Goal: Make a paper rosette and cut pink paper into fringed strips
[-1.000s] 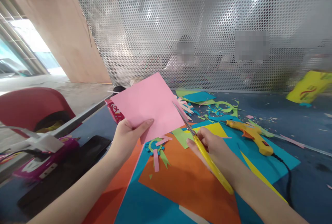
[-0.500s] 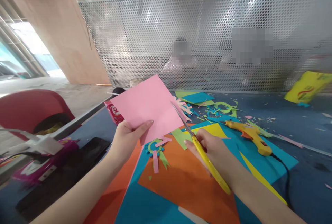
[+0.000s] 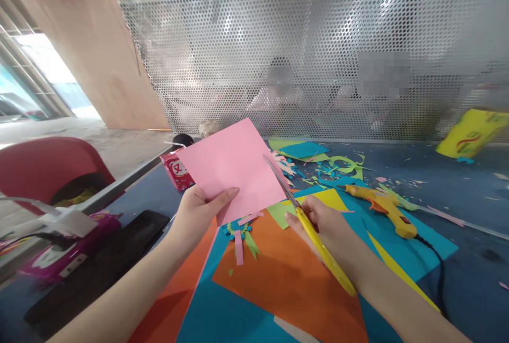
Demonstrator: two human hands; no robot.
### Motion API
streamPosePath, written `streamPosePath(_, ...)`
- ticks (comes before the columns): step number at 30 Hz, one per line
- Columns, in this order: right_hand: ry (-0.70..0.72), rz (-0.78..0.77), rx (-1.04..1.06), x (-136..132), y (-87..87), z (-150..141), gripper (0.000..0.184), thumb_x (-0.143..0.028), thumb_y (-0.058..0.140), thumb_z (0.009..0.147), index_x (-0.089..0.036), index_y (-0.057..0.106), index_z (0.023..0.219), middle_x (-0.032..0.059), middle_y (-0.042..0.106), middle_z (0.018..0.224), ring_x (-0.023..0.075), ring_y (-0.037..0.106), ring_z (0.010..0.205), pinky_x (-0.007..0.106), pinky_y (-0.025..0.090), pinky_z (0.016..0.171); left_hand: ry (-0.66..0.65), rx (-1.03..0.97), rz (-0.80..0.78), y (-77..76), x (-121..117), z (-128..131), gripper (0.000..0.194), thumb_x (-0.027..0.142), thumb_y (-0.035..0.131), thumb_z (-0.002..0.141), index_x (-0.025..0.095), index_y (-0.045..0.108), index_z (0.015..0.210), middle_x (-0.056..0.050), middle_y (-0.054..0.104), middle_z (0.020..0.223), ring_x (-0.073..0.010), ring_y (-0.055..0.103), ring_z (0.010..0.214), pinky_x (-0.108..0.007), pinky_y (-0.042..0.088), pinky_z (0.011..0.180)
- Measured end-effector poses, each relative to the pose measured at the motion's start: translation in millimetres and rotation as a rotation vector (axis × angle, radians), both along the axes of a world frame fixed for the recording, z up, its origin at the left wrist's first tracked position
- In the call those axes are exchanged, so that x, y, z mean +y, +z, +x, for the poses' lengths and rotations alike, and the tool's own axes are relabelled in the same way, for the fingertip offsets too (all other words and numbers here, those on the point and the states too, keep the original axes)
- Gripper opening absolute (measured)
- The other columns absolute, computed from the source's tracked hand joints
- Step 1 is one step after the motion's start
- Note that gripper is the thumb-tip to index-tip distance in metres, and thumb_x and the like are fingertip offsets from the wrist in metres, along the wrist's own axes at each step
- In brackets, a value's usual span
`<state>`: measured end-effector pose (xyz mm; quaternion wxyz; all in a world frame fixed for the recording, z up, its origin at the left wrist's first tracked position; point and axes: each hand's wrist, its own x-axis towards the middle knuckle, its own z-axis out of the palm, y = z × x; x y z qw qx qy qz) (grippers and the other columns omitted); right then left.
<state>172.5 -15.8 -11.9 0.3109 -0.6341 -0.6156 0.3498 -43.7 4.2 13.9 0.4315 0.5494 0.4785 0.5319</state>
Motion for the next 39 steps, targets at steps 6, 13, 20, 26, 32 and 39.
streamPosePath(6, -0.04, -0.097, 0.025, -7, 7.5, -9, 0.032, -0.054, 0.053, 0.074, -0.026, 0.037, 0.071, -0.0131, 0.027, 0.036, 0.0089, 0.031, 0.025, 0.021, 0.022, 0.029, 0.005, 0.004, -0.001, -0.7, 1, 1, 0.017, 0.03, 0.07, 0.067, 0.014, 0.071, 0.075, -0.004, 0.074, 0.084, -0.0182, 0.067, 0.075, -0.024, 0.053, 0.062)
streamPosePath(13, -0.018, 0.082, -0.064, -9, 2.5, -9, 0.024, -0.045, 0.051, 0.079, -0.025, 0.039, 0.074, -0.0126, 0.024, 0.04, 0.0071, 0.027, 0.031, 0.021, 0.018, 0.036, -0.02, 0.02, 0.01, -2.1, 2, -1, 0.023, 0.034, 0.07, 0.067, 0.014, 0.071, 0.08, -0.006, 0.074, 0.089, -0.0218, 0.067, 0.081, -0.028, 0.054, 0.068)
streamPosePath(20, -0.004, 0.117, -0.019, -8, 3.1, -8, 0.035, -0.058, 0.047, 0.078, -0.024, 0.038, 0.074, -0.0121, 0.026, 0.043, 0.0069, 0.028, 0.035, 0.021, 0.019, 0.037, -0.065, 0.026, -0.005, -2.8, 0, -1, 0.023, 0.032, 0.07, 0.067, 0.015, 0.071, 0.082, -0.006, 0.073, 0.092, -0.0226, 0.067, 0.086, -0.028, 0.054, 0.071)
streamPosePath(26, -0.073, 0.029, -0.047, -17, 16.0, -17, 0.035, -0.058, 0.046, 0.077, -0.025, 0.035, 0.072, -0.011, 0.037, 0.047, 0.0052, 0.028, 0.026, 0.022, 0.015, 0.03, -0.06, 0.016, -0.002, -2.9, 0, 1, 0.023, 0.032, 0.071, 0.065, 0.015, 0.071, 0.08, -0.006, 0.074, 0.09, -0.0241, 0.067, 0.085, -0.031, 0.055, 0.07)
streamPosePath(32, -0.084, -0.015, 0.02, -18, 14.9, -19, 0.035, -0.057, 0.048, 0.076, -0.025, 0.036, 0.074, -0.0139, 0.028, 0.042, 0.0047, 0.025, 0.023, 0.02, 0.019, 0.027, -0.066, 0.013, -0.01, -3.2, 1, 1, 0.024, 0.033, 0.07, 0.066, 0.014, 0.07, 0.081, -0.007, 0.073, 0.092, -0.0249, 0.067, 0.086, -0.033, 0.055, 0.072)
streamPosePath(39, -0.034, 0.084, 0.003, -12, 7.4, -13, 0.029, -0.051, 0.049, 0.078, -0.024, 0.037, 0.077, -0.0144, 0.026, 0.043, 0.0041, 0.027, 0.026, 0.019, 0.018, 0.027, -0.117, 0.047, -0.04, -5.3, 1, -1, 0.024, 0.032, 0.07, 0.067, 0.014, 0.07, 0.082, -0.007, 0.073, 0.092, -0.0222, 0.067, 0.085, -0.027, 0.054, 0.069)
